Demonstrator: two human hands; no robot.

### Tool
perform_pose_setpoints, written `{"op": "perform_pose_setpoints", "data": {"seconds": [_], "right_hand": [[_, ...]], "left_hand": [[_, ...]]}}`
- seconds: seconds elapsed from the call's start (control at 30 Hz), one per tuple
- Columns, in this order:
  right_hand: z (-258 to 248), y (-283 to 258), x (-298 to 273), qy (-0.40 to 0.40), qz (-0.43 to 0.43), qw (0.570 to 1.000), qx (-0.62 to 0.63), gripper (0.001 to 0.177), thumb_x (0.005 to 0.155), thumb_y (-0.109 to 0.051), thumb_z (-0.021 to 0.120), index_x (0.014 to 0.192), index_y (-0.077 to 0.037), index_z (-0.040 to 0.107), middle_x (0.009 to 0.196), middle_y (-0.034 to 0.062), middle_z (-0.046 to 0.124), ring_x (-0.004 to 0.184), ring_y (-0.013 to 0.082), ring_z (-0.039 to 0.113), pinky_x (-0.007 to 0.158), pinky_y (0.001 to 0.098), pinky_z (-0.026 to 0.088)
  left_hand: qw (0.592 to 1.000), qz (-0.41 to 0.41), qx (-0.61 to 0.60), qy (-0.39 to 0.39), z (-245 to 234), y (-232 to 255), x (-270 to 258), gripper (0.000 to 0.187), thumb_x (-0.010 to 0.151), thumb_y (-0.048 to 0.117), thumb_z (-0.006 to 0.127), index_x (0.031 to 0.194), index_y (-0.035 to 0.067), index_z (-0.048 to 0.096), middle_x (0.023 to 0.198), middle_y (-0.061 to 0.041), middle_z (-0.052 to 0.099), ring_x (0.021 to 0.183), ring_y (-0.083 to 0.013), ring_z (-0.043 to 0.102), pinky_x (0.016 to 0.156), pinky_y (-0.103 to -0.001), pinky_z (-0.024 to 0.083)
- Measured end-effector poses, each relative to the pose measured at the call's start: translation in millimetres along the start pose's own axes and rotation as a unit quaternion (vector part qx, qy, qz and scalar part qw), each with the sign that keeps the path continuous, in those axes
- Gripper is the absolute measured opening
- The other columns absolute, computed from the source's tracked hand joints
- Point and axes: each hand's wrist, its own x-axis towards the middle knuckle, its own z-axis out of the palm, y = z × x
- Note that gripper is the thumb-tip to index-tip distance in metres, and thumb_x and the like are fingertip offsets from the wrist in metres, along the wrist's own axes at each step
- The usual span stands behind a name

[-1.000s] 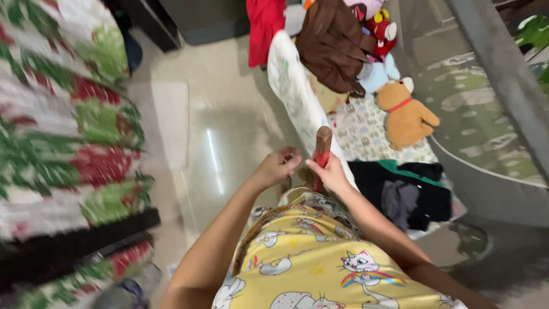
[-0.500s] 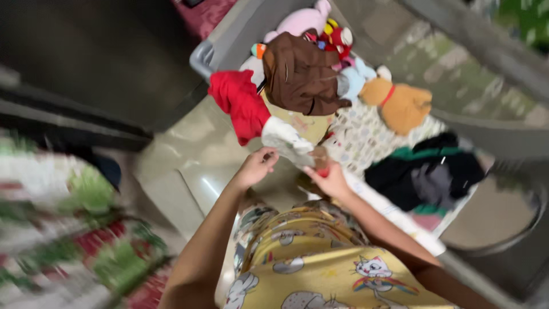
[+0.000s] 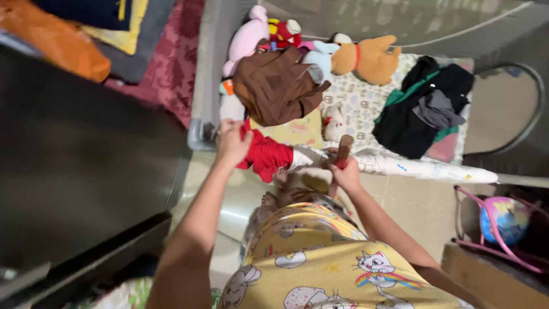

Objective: The person cleans a desk by wiping it with a cloth and moving items like a remote, water bottle, and speaker. They then sweep the floor with a broom and organize clothes and stuffed toys in a baby crib.

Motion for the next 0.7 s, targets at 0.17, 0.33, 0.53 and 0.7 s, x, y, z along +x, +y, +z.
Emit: {"op": "perform_pose_setpoints", "data": {"seconds": [0.17, 0.33, 0.53, 0.7], "right_hand": [[12, 6, 0, 0.056, 0.095, 0.992, 0.054, 0.033, 0.085, 0.0, 0.064, 0.117, 0.005, 0.068, 0.089, 0.0111, 0.078, 0.083, 0.0175, 0.078, 0.077, 0.0303, 0.06], [17, 7, 0, 0.123, 0.124, 0.984, 0.016, 0.028, 0.081, 0.001, 0.067, 0.108, 0.005, 0.071, 0.086, 0.0134, 0.078, 0.08, 0.0187, 0.077, 0.075, 0.0319, 0.061], [46, -5, -4, 0.214, 0.192, 0.958, -0.019, 0.018, 0.085, -0.001, 0.069, 0.102, 0.002, 0.073, 0.082, 0.0122, 0.075, 0.076, 0.0191, 0.074, 0.072, 0.033, 0.057], [60, -5, -5, 0.214, 0.186, 0.959, 0.013, 0.022, 0.084, 0.003, 0.066, 0.106, 0.002, 0.07, 0.089, 0.0134, 0.075, 0.076, 0.0164, 0.074, 0.072, 0.0315, 0.057]], "left_hand": [[0.998, 0.027, 0.051, -0.007, -3, -41, 73, 0.061, 0.091, 0.036, 0.071, 0.138, 0.001, 0.057, 0.16, -0.03, 0.03, 0.146, -0.0497, 0.028, 0.12, -0.051, 0.027], [0.999, 0.01, 0.049, 0.011, -9, -94, 148, 0.1, 0.088, 0.036, 0.077, 0.154, -0.014, 0.02, 0.157, -0.04, 0.023, 0.146, -0.0511, 0.022, 0.119, -0.055, 0.019], [0.986, -0.103, 0.04, -0.127, -30, -133, 229, 0.094, 0.086, 0.043, 0.078, 0.149, -0.008, 0.03, 0.142, -0.034, 0.052, 0.13, -0.0446, 0.055, 0.109, -0.047, 0.043], [0.976, -0.137, 0.087, -0.144, -27, -135, 244, 0.077, 0.078, 0.042, 0.082, 0.137, 0.0, 0.052, 0.13, -0.027, 0.065, 0.12, -0.0439, 0.063, 0.102, -0.049, 0.049]]}}
